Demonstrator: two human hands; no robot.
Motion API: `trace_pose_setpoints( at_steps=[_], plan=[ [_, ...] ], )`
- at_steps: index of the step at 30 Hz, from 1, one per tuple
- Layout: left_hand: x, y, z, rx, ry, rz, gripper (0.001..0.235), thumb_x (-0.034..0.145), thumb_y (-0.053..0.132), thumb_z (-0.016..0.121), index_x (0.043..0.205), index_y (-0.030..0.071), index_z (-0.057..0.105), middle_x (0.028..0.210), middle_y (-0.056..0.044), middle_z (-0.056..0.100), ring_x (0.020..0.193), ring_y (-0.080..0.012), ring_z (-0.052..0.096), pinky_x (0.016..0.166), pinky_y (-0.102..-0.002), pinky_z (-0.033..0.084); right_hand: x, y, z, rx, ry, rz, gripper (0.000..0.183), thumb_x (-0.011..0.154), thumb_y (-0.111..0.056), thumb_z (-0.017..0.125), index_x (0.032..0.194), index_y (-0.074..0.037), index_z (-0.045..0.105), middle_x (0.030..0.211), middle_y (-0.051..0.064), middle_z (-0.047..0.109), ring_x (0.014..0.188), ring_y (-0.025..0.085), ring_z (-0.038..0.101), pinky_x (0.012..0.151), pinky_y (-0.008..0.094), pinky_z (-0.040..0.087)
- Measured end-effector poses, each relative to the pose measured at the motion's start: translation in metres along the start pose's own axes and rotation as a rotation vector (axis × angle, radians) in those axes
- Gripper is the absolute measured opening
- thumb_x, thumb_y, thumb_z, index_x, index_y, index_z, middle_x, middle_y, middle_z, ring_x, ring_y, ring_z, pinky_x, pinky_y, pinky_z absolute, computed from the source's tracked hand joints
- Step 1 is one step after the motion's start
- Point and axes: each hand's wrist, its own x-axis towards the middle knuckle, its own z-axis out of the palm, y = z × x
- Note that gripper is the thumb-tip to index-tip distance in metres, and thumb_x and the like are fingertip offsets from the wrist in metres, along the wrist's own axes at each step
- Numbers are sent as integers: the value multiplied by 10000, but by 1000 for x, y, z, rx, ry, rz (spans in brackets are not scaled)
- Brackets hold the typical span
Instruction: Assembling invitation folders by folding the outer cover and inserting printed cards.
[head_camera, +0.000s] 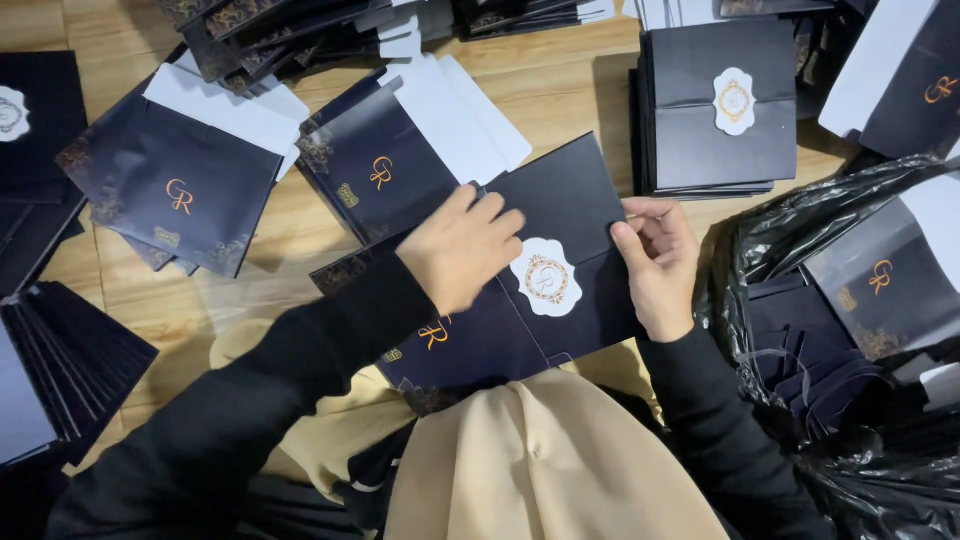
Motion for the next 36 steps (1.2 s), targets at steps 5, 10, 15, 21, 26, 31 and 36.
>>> trace_pose_setpoints(
  at_steps=[5,10,15,21,26,31,36],
  plan=[
    [10,-11,34,-40,80,52,191,797,375,572,832,190,538,778,48,429,810,-159,379,756,-352,294,-4,-13,9,-46,89,-34,171,849,-26,646,1001,-29,566,727,46,576,632,75,473,579,204,416],
    [-4,-7,25,100,156,63,229,841,348,537,758,151,453,758,41,358,760,-150,323,712,-318,264,-27,-10,16,-117,189,-52,188,812,-20,694,970,-10,593,704,63,565,616,96,492,560,217,410],
    [-11,-1,-9,158,184,111,207,894,259,486,749,116,447,732,18,350,727,-175,297,743,-323,260,-41,-14,25,-172,227,-98,167,792,-25,712,926,-2,615,680,68,583,583,96,497,550,221,411],
    [-13,-4,-22,219,238,56,227,915,161,481,703,94,435,708,22,350,703,-161,301,749,-309,245,-42,-23,31,-264,201,-232,92,813,-41,680,902,-48,659,704,44,611,600,101,517,593,214,383],
    [-10,2,-6,28,648,92,186,889,131,471,705,113,449,708,-15,347,708,-201,338,733,-355,308,-26,-27,28,-347,121,-257,167,823,4,638,985,-29,615,783,92,631,675,160,535,638,271,381],
    [-19,12,-6,-70,821,94,189,906,103,439,723,89,486,727,-46,361,710,-229,374,744,-378,353,-18,-44,29,-303,128,-307,156,810,10,665,956,-43,652,783,76,646,673,144,547,624,241,412],
    [-32,23,4,-169,730,-22,132,882,141,435,765,92,471,745,-31,382,764,-217,406,794,-396,335,-19,-67,32,-323,147,-397,111,791,-15,698,890,-60,678,789,58,664,687,183,611,655,273,478]
  ],
)
